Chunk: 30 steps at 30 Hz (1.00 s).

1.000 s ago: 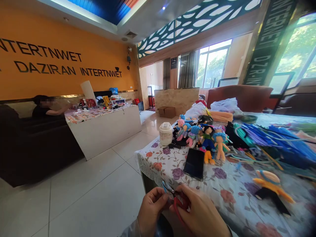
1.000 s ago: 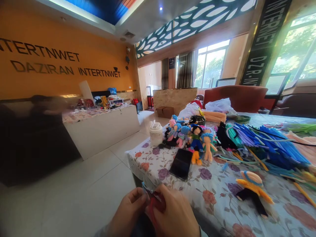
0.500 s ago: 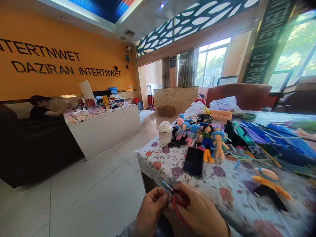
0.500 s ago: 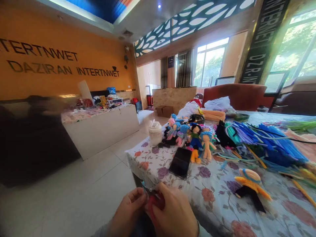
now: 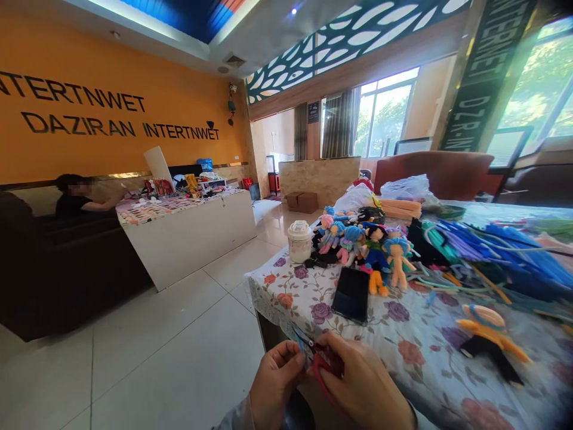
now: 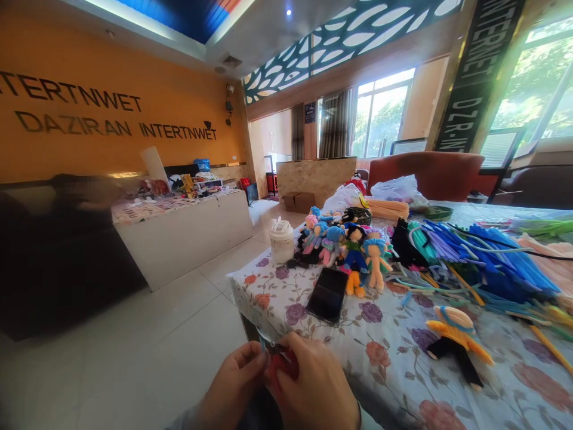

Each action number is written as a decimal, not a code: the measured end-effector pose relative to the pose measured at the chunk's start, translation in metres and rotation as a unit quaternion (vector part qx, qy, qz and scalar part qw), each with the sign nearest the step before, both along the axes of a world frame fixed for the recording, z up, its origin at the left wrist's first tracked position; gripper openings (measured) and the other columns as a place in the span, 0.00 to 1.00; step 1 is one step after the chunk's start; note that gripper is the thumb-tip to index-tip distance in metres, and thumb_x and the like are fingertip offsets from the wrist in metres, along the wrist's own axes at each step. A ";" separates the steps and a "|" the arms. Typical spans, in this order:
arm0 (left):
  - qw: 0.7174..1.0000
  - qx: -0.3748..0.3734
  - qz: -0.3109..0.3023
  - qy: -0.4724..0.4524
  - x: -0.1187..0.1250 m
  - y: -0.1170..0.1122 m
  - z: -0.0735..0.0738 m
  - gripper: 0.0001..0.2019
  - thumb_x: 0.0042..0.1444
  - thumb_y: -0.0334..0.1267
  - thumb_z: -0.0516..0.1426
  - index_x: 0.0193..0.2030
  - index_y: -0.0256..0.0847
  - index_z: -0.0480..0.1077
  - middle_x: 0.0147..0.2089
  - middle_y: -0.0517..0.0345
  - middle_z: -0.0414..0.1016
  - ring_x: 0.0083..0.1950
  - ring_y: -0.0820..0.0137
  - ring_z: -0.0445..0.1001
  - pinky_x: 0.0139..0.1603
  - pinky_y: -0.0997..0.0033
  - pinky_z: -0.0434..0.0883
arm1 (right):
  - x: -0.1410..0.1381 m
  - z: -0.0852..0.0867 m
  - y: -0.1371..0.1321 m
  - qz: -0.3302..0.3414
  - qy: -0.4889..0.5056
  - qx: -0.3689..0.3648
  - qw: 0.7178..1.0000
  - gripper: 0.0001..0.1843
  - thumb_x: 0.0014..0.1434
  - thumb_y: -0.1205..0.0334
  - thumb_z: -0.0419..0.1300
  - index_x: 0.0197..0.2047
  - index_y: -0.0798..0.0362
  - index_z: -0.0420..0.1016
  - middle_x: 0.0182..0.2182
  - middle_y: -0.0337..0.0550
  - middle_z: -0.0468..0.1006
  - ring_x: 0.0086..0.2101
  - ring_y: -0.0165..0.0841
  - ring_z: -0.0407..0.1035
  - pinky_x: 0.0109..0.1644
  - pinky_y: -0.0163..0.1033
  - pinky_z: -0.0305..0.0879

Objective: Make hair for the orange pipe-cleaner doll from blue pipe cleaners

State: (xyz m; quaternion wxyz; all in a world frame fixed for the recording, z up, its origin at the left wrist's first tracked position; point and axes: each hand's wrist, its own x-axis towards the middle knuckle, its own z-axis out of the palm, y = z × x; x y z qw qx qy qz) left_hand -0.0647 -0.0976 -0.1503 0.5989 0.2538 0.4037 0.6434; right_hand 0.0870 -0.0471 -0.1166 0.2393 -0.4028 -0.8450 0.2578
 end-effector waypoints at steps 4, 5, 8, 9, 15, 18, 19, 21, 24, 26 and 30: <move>1.000 0.004 0.001 -0.013 0.000 0.001 0.000 0.13 0.40 0.39 0.70 0.29 0.35 0.75 0.28 0.56 0.76 0.29 0.72 0.72 0.35 0.71 0.69 | 0.000 0.000 0.001 0.001 -0.009 -0.003 1.000 0.04 0.53 0.63 0.56 0.33 0.49 0.71 0.28 0.38 0.76 0.30 0.35 0.68 0.34 0.37 0.56; 1.000 0.006 0.002 -0.019 0.000 0.001 0.000 0.12 0.41 0.38 0.70 0.30 0.35 0.75 0.29 0.56 0.76 0.29 0.72 0.72 0.36 0.70 0.69 | 0.000 0.000 0.001 0.000 -0.011 -0.005 1.000 0.04 0.53 0.63 0.55 0.33 0.49 0.71 0.28 0.39 0.76 0.30 0.35 0.69 0.34 0.38 0.56; 1.000 0.011 0.009 -0.016 0.000 0.002 -0.002 0.13 0.39 0.38 0.71 0.30 0.36 0.75 0.27 0.58 0.75 0.28 0.73 0.72 0.34 0.71 0.69 | -0.001 0.002 0.001 0.003 -0.013 -0.011 1.000 0.06 0.54 0.64 0.55 0.35 0.49 0.72 0.30 0.39 0.77 0.32 0.35 0.70 0.36 0.38 0.57; 1.000 0.009 0.017 -0.005 0.000 0.002 -0.002 0.14 0.37 0.38 0.71 0.28 0.36 0.74 0.25 0.59 0.75 0.27 0.73 0.72 0.33 0.72 0.68 | -0.002 0.002 0.000 0.003 -0.013 -0.012 1.000 0.07 0.54 0.65 0.55 0.36 0.48 0.73 0.31 0.39 0.77 0.33 0.36 0.70 0.36 0.38 0.57; 0.997 -0.019 0.057 0.052 -0.004 0.002 -0.003 0.17 0.34 0.43 0.72 0.21 0.36 0.71 0.19 0.61 0.73 0.22 0.75 0.69 0.28 0.75 0.66 | -0.004 0.007 -0.003 -0.001 -0.016 0.007 1.000 0.08 0.53 0.63 0.57 0.38 0.47 0.73 0.32 0.38 0.78 0.34 0.37 0.70 0.37 0.39 0.57; 0.996 -0.019 0.061 0.063 -0.005 0.002 -0.003 0.17 0.33 0.44 0.72 0.20 0.36 0.70 0.18 0.61 0.73 0.21 0.75 0.68 0.27 0.75 0.65 | -0.005 0.008 -0.005 -0.012 -0.013 0.020 1.000 0.06 0.53 0.62 0.57 0.36 0.47 0.72 0.32 0.38 0.78 0.34 0.37 0.70 0.36 0.39 0.57; 0.996 -0.019 0.061 0.064 -0.006 0.003 -0.003 0.18 0.33 0.44 0.72 0.20 0.36 0.70 0.19 0.61 0.73 0.21 0.75 0.69 0.27 0.75 0.66 | -0.006 0.009 -0.005 -0.014 -0.012 0.023 1.000 0.05 0.53 0.63 0.57 0.35 0.47 0.72 0.32 0.38 0.77 0.34 0.37 0.71 0.36 0.39 0.57; 0.996 -0.015 0.058 0.064 -0.005 0.003 -0.004 0.18 0.33 0.44 0.72 0.20 0.36 0.70 0.19 0.60 0.74 0.22 0.75 0.70 0.28 0.74 0.66 | -0.007 0.009 -0.006 -0.014 -0.013 0.024 1.000 0.05 0.53 0.63 0.57 0.35 0.47 0.72 0.32 0.39 0.78 0.35 0.38 0.71 0.37 0.39 0.57; 0.997 -0.007 0.054 0.057 -0.005 0.003 -0.006 0.18 0.33 0.44 0.72 0.20 0.36 0.70 0.19 0.61 0.74 0.22 0.75 0.70 0.28 0.75 0.66 | -0.010 0.010 -0.006 -0.020 -0.022 0.021 0.999 0.06 0.54 0.62 0.56 0.36 0.48 0.72 0.32 0.39 0.78 0.35 0.39 0.71 0.37 0.40 0.57; 0.997 -0.004 0.052 0.053 -0.005 0.003 -0.007 0.18 0.33 0.44 0.72 0.19 0.36 0.70 0.18 0.61 0.74 0.21 0.75 0.70 0.28 0.75 0.66 | -0.011 0.011 -0.007 -0.023 -0.029 0.017 0.999 0.06 0.54 0.63 0.56 0.36 0.48 0.72 0.32 0.39 0.78 0.35 0.39 0.71 0.37 0.41 0.57; 0.999 -0.007 0.045 0.028 -0.005 0.003 -0.008 0.18 0.32 0.44 0.72 0.19 0.36 0.69 0.18 0.61 0.73 0.21 0.75 0.69 0.27 0.75 0.66 | -0.012 0.012 -0.006 -0.023 -0.032 0.010 0.999 0.05 0.54 0.63 0.56 0.35 0.48 0.71 0.31 0.39 0.77 0.34 0.39 0.71 0.36 0.40 0.56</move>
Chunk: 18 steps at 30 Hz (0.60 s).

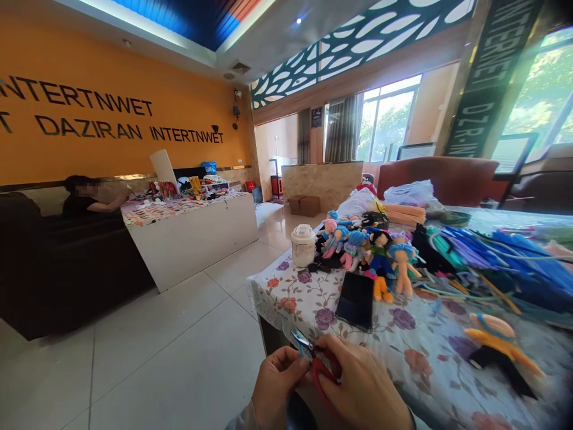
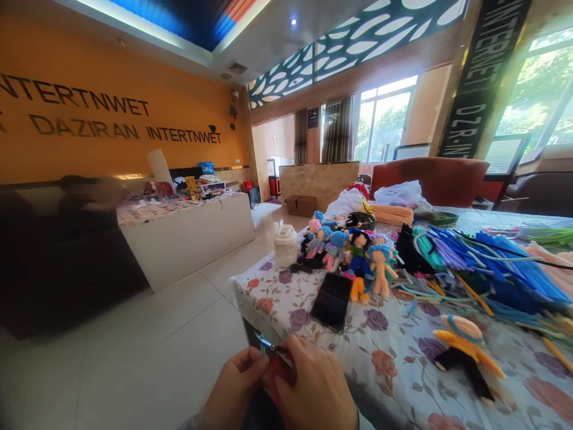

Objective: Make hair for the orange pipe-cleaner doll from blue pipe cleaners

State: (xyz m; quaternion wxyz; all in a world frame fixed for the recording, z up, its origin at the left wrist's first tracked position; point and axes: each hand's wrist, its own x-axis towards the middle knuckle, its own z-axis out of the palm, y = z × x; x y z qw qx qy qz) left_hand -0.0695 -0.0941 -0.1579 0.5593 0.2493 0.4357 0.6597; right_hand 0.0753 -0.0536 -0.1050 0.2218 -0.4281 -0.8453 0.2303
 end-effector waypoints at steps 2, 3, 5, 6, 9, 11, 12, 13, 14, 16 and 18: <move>1.000 -0.004 0.001 -0.018 0.001 0.000 0.001 0.18 0.31 0.43 0.73 0.18 0.36 0.70 0.18 0.61 0.73 0.21 0.75 0.69 0.27 0.75 0.66 | 0.000 -0.001 0.001 0.004 0.002 -0.002 1.000 0.05 0.54 0.63 0.55 0.35 0.48 0.71 0.31 0.39 0.77 0.34 0.39 0.71 0.37 0.40 0.56; 1.000 -0.006 0.002 -0.026 0.002 0.001 0.002 0.18 0.30 0.43 0.73 0.18 0.36 0.70 0.18 0.61 0.73 0.21 0.76 0.69 0.27 0.75 0.66 | 0.000 -0.001 0.001 0.006 0.002 -0.003 1.000 0.06 0.54 0.63 0.55 0.36 0.48 0.71 0.31 0.39 0.77 0.34 0.39 0.71 0.37 0.40 0.56; 0.999 -0.008 0.005 -0.038 0.002 0.001 0.003 0.18 0.29 0.43 0.73 0.18 0.36 0.70 0.18 0.61 0.72 0.21 0.76 0.69 0.27 0.75 0.66 | 0.001 -0.002 0.002 0.012 0.002 -0.004 1.000 0.07 0.54 0.64 0.54 0.37 0.48 0.71 0.32 0.39 0.78 0.35 0.39 0.71 0.37 0.40 0.56; 0.999 -0.010 0.006 -0.042 0.003 0.001 0.003 0.18 0.29 0.43 0.73 0.18 0.36 0.70 0.18 0.61 0.72 0.21 0.76 0.69 0.27 0.75 0.66 | 0.000 -0.002 0.002 0.013 0.004 -0.004 1.000 0.08 0.54 0.65 0.54 0.37 0.48 0.71 0.32 0.39 0.78 0.36 0.39 0.71 0.38 0.40 0.56; 0.999 -0.014 0.008 -0.045 0.002 0.002 0.003 0.18 0.29 0.43 0.73 0.18 0.36 0.70 0.18 0.61 0.72 0.21 0.75 0.69 0.27 0.74 0.67 | -0.001 -0.002 0.003 0.019 0.011 -0.007 1.000 0.08 0.54 0.65 0.53 0.37 0.48 0.71 0.33 0.39 0.78 0.36 0.39 0.71 0.39 0.41 0.56; 0.999 -0.019 0.014 -0.048 0.000 0.002 0.001 0.19 0.27 0.43 0.74 0.18 0.36 0.71 0.18 0.61 0.72 0.21 0.76 0.68 0.27 0.74 0.67 | -0.002 -0.003 0.005 0.024 0.003 -0.014 1.000 0.07 0.54 0.64 0.53 0.35 0.48 0.71 0.32 0.39 0.78 0.36 0.39 0.71 0.38 0.41 0.56; 0.998 -0.022 0.018 -0.049 -0.001 0.002 0.000 0.19 0.27 0.43 0.74 0.18 0.36 0.71 0.18 0.61 0.72 0.21 0.76 0.68 0.27 0.75 0.67 | -0.003 -0.003 0.006 0.027 -0.004 -0.020 0.999 0.07 0.54 0.63 0.53 0.35 0.47 0.71 0.31 0.39 0.78 0.35 0.39 0.71 0.38 0.41 0.56; 0.998 -0.026 0.021 -0.049 -0.001 0.002 -0.001 0.19 0.27 0.43 0.74 0.18 0.36 0.71 0.18 0.61 0.72 0.22 0.76 0.68 0.27 0.75 0.67 | -0.003 -0.004 0.008 0.030 -0.011 -0.024 0.999 0.07 0.53 0.62 0.53 0.34 0.47 0.71 0.31 0.39 0.78 0.35 0.39 0.71 0.37 0.41 0.56; 0.998 -0.032 0.021 -0.047 -0.002 0.002 -0.002 0.19 0.27 0.43 0.74 0.18 0.35 0.71 0.19 0.60 0.73 0.22 0.76 0.68 0.28 0.75 0.66 | -0.003 -0.004 0.010 0.033 -0.017 -0.027 0.999 0.07 0.53 0.62 0.53 0.33 0.48 0.71 0.31 0.39 0.78 0.35 0.39 0.70 0.37 0.40 0.56; 0.998 -0.044 0.022 -0.044 -0.003 0.003 -0.004 0.19 0.28 0.44 0.73 0.19 0.35 0.72 0.20 0.58 0.74 0.23 0.75 0.69 0.28 0.75 0.66 | -0.003 -0.006 0.015 0.040 -0.022 -0.025 0.999 0.06 0.53 0.60 0.53 0.33 0.48 0.71 0.32 0.40 0.78 0.35 0.39 0.70 0.37 0.40 0.57; 0.997 -0.049 0.024 -0.046 -0.004 0.003 -0.005 0.19 0.28 0.45 0.73 0.20 0.34 0.72 0.20 0.57 0.74 0.23 0.75 0.69 0.28 0.75 0.65 | -0.002 -0.006 0.019 0.039 -0.027 -0.012 0.999 0.07 0.53 0.60 0.54 0.34 0.48 0.72 0.33 0.41 0.78 0.35 0.39 0.70 0.37 0.39 0.57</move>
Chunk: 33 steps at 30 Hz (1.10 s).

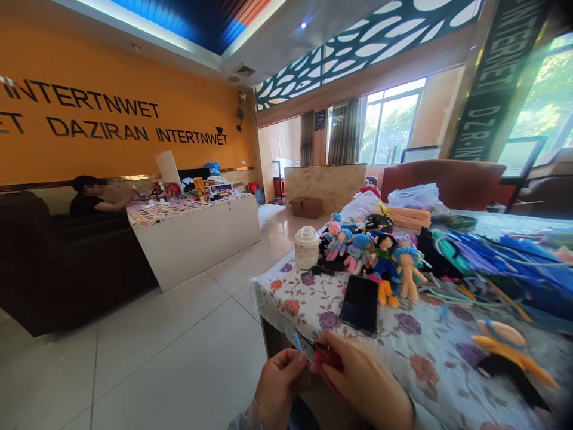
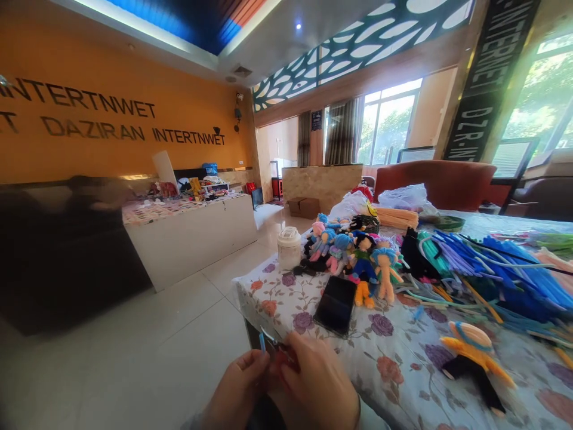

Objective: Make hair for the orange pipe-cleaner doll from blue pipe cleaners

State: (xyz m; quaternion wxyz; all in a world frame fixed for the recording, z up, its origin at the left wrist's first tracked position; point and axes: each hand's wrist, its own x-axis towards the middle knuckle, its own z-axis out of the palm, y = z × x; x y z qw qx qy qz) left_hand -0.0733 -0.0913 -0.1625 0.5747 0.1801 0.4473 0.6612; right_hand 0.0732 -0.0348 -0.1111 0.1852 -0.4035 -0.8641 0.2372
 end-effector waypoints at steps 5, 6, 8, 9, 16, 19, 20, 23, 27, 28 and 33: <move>1.000 0.004 0.005 -0.008 0.000 0.001 0.002 0.19 0.30 0.45 0.73 0.20 0.34 0.72 0.20 0.57 0.74 0.23 0.74 0.70 0.28 0.74 0.65 | -0.002 0.002 0.005 0.005 -0.011 0.036 0.999 0.07 0.52 0.60 0.57 0.36 0.49 0.73 0.32 0.40 0.79 0.35 0.38 0.71 0.37 0.38 0.58; 1.000 0.005 0.005 -0.012 0.000 0.002 0.002 0.19 0.30 0.45 0.73 0.20 0.34 0.72 0.20 0.57 0.74 0.23 0.73 0.70 0.29 0.73 0.66 | -0.003 0.002 0.005 0.010 -0.010 0.038 0.999 0.08 0.53 0.59 0.57 0.36 0.49 0.73 0.33 0.40 0.79 0.35 0.38 0.71 0.37 0.38 0.58; 1.000 0.008 0.006 -0.018 0.000 0.002 0.003 0.19 0.29 0.45 0.73 0.20 0.34 0.73 0.20 0.58 0.73 0.23 0.73 0.69 0.30 0.72 0.66 | -0.005 0.002 0.005 0.019 -0.007 0.041 0.999 0.08 0.54 0.59 0.56 0.37 0.49 0.73 0.33 0.40 0.79 0.35 0.38 0.71 0.37 0.38 0.58; 1.000 0.009 0.004 -0.020 0.001 0.001 0.003 0.19 0.30 0.45 0.73 0.20 0.34 0.73 0.20 0.57 0.73 0.23 0.73 0.69 0.30 0.72 0.67 | -0.005 0.001 0.005 0.022 -0.006 0.041 0.999 0.09 0.54 0.59 0.56 0.37 0.49 0.74 0.33 0.40 0.79 0.36 0.38 0.72 0.38 0.38 0.59; 0.999 0.013 -0.008 -0.032 0.002 0.001 0.003 0.18 0.30 0.45 0.73 0.20 0.34 0.73 0.21 0.58 0.72 0.23 0.74 0.68 0.27 0.74 0.65 | -0.008 -0.002 0.001 0.003 0.010 0.021 1.000 0.10 0.53 0.61 0.57 0.38 0.49 0.75 0.35 0.42 0.79 0.38 0.38 0.71 0.41 0.39 0.59; 0.999 0.010 -0.006 -0.039 0.001 0.002 0.000 0.18 0.31 0.44 0.73 0.21 0.34 0.73 0.21 0.59 0.72 0.24 0.74 0.69 0.29 0.74 0.67 | -0.008 -0.003 0.002 0.010 0.007 0.013 1.000 0.11 0.52 0.63 0.55 0.39 0.48 0.75 0.34 0.41 0.79 0.38 0.38 0.71 0.41 0.39 0.59; 0.999 0.009 -0.006 -0.041 0.001 0.002 -0.001 0.18 0.31 0.44 0.73 0.21 0.34 0.74 0.22 0.59 0.72 0.25 0.74 0.69 0.30 0.73 0.67 | -0.008 -0.004 0.003 0.013 0.003 0.009 1.000 0.11 0.51 0.64 0.55 0.38 0.48 0.75 0.34 0.41 0.79 0.37 0.38 0.71 0.40 0.39 0.59; 0.999 0.006 0.000 -0.048 0.000 0.002 -0.003 0.17 0.31 0.43 0.73 0.21 0.34 0.74 0.22 0.58 0.72 0.25 0.74 0.70 0.30 0.74 0.66 | -0.007 -0.006 0.008 0.019 -0.011 0.010 1.000 0.11 0.52 0.64 0.54 0.38 0.50 0.75 0.32 0.42 0.79 0.36 0.38 0.71 0.39 0.39 0.59; 0.999 0.000 0.001 -0.043 -0.001 0.002 0.002 0.16 0.34 0.43 0.72 0.22 0.34 0.74 0.22 0.57 0.74 0.25 0.74 0.70 0.29 0.75 0.66 | -0.005 -0.005 0.013 0.015 0.004 0.012 1.000 0.10 0.53 0.61 0.57 0.38 0.50 0.75 0.31 0.41 0.79 0.34 0.37 0.71 0.36 0.37 0.59; 0.999 0.003 -0.001 -0.042 0.000 0.001 0.004 0.16 0.34 0.43 0.72 0.22 0.34 0.74 0.22 0.57 0.73 0.25 0.74 0.70 0.30 0.75 0.66 | -0.005 -0.003 0.014 0.013 0.007 0.010 1.000 0.09 0.52 0.60 0.58 0.38 0.50 0.75 0.30 0.40 0.79 0.34 0.36 0.71 0.36 0.37 0.58; 0.999 0.015 0.002 -0.049 0.002 0.000 0.010 0.15 0.34 0.42 0.72 0.22 0.35 0.75 0.20 0.59 0.72 0.25 0.73 0.69 0.33 0.72 0.68 | -0.004 0.004 0.011 0.017 -0.011 0.004 1.000 0.06 0.50 0.60 0.60 0.34 0.50 0.75 0.28 0.38 0.79 0.31 0.34 0.70 0.33 0.35 0.57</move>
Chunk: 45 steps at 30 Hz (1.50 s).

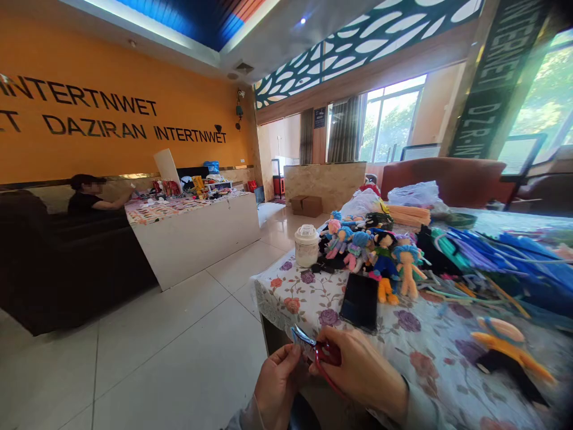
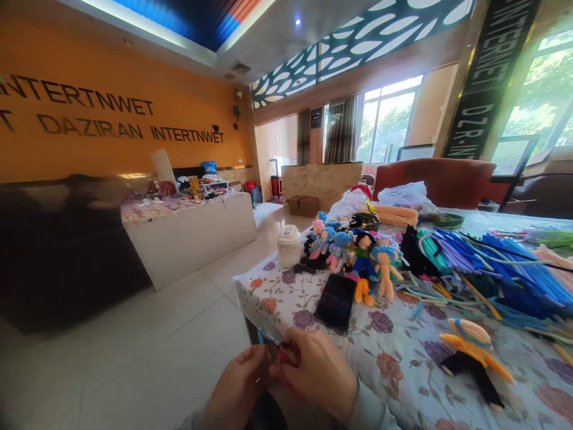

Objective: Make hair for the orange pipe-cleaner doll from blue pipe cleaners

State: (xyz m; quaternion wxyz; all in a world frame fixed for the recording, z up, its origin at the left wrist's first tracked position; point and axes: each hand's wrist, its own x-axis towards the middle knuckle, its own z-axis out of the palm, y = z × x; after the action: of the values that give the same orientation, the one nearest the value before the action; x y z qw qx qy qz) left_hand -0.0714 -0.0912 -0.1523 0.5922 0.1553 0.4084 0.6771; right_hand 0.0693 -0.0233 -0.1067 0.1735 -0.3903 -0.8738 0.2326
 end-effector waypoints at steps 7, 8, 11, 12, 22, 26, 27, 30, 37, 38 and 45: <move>1.000 -0.013 0.000 0.003 0.001 -0.001 -0.002 0.15 0.35 0.43 0.72 0.24 0.35 0.76 0.24 0.57 0.74 0.27 0.72 0.70 0.31 0.73 0.66 | -0.003 -0.004 -0.002 0.001 0.004 0.012 1.000 0.09 0.51 0.61 0.59 0.37 0.50 0.76 0.30 0.39 0.80 0.34 0.36 0.72 0.37 0.36 0.59; 1.000 -0.012 0.001 0.001 0.001 -0.001 -0.002 0.15 0.35 0.42 0.72 0.24 0.35 0.76 0.24 0.58 0.73 0.27 0.73 0.70 0.31 0.74 0.66 | -0.003 -0.005 -0.001 0.001 0.002 0.015 1.000 0.09 0.51 0.61 0.59 0.37 0.50 0.77 0.30 0.39 0.80 0.34 0.36 0.72 0.37 0.36 0.59; 1.000 -0.009 0.004 -0.005 0.000 -0.001 -0.003 0.15 0.35 0.42 0.72 0.23 0.34 0.74 0.23 0.59 0.72 0.25 0.75 0.69 0.29 0.75 0.64 | -0.003 -0.006 0.000 0.002 -0.010 0.017 1.000 0.09 0.51 0.64 0.58 0.36 0.50 0.77 0.29 0.39 0.80 0.34 0.36 0.72 0.37 0.36 0.59; 1.000 -0.010 0.004 -0.006 0.000 -0.001 -0.003 0.15 0.35 0.42 0.72 0.22 0.34 0.74 0.22 0.60 0.72 0.25 0.75 0.68 0.29 0.75 0.64 | -0.002 -0.006 0.001 0.003 -0.013 0.016 1.000 0.09 0.52 0.65 0.57 0.36 0.50 0.77 0.28 0.39 0.79 0.33 0.35 0.72 0.36 0.35 0.59; 1.000 0.008 -0.006 -0.015 0.001 -0.001 -0.003 0.14 0.37 0.41 0.71 0.25 0.34 0.75 0.26 0.57 0.75 0.26 0.73 0.70 0.32 0.71 0.66 | -0.002 -0.002 -0.002 0.002 -0.002 0.022 1.000 0.09 0.51 0.60 0.60 0.37 0.50 0.77 0.29 0.40 0.79 0.32 0.36 0.71 0.35 0.37 0.59; 1.000 0.008 -0.002 -0.024 0.000 0.000 -0.005 0.13 0.39 0.39 0.71 0.24 0.34 0.74 0.24 0.59 0.72 0.26 0.74 0.69 0.34 0.72 0.66 | -0.003 -0.004 -0.001 -0.003 -0.002 0.029 1.000 0.11 0.51 0.63 0.58 0.39 0.50 0.77 0.31 0.42 0.80 0.36 0.38 0.72 0.39 0.37 0.60; 1.000 0.004 -0.003 -0.019 0.000 0.001 -0.006 0.13 0.39 0.40 0.71 0.23 0.34 0.74 0.23 0.59 0.71 0.26 0.74 0.69 0.33 0.73 0.65 | -0.003 -0.005 0.000 -0.002 -0.002 0.026 1.000 0.12 0.51 0.64 0.58 0.39 0.50 0.77 0.31 0.41 0.80 0.36 0.38 0.73 0.39 0.37 0.60; 1.000 -0.002 -0.005 -0.009 -0.001 0.000 -0.007 0.14 0.38 0.41 0.71 0.23 0.34 0.73 0.23 0.59 0.71 0.26 0.74 0.69 0.31 0.73 0.64 | -0.003 -0.008 0.002 0.002 -0.005 0.018 1.000 0.12 0.51 0.66 0.56 0.37 0.50 0.78 0.30 0.41 0.80 0.35 0.36 0.72 0.38 0.36 0.60; 1.000 0.003 -0.012 -0.019 0.000 0.000 -0.002 0.14 0.37 0.41 0.71 0.22 0.35 0.72 0.23 0.59 0.72 0.26 0.73 0.69 0.30 0.73 0.64 | -0.002 -0.011 0.004 -0.004 0.002 0.019 1.000 0.08 0.52 0.62 0.58 0.36 0.50 0.77 0.28 0.39 0.79 0.32 0.36 0.71 0.35 0.37 0.58; 1.000 0.004 -0.013 -0.022 0.000 0.000 -0.002 0.14 0.37 0.41 0.71 0.22 0.35 0.73 0.23 0.58 0.72 0.26 0.73 0.69 0.31 0.73 0.64 | -0.001 -0.010 0.003 -0.005 0.004 0.017 1.000 0.08 0.52 0.60 0.59 0.36 0.50 0.76 0.27 0.39 0.79 0.32 0.36 0.71 0.34 0.36 0.57; 0.999 0.001 -0.008 -0.038 0.001 -0.001 -0.002 0.14 0.36 0.39 0.72 0.24 0.34 0.74 0.25 0.58 0.73 0.28 0.73 0.70 0.34 0.72 0.64 | -0.002 -0.005 -0.002 -0.006 0.003 0.018 1.000 0.09 0.50 0.60 0.61 0.36 0.49 0.75 0.30 0.38 0.79 0.34 0.36 0.71 0.36 0.36 0.59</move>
State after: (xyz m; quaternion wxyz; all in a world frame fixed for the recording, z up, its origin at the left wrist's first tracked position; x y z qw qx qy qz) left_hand -0.0702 -0.0927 -0.1542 0.6124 0.1327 0.3838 0.6782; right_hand 0.0675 -0.0250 -0.1118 0.1850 -0.3911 -0.8751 0.2168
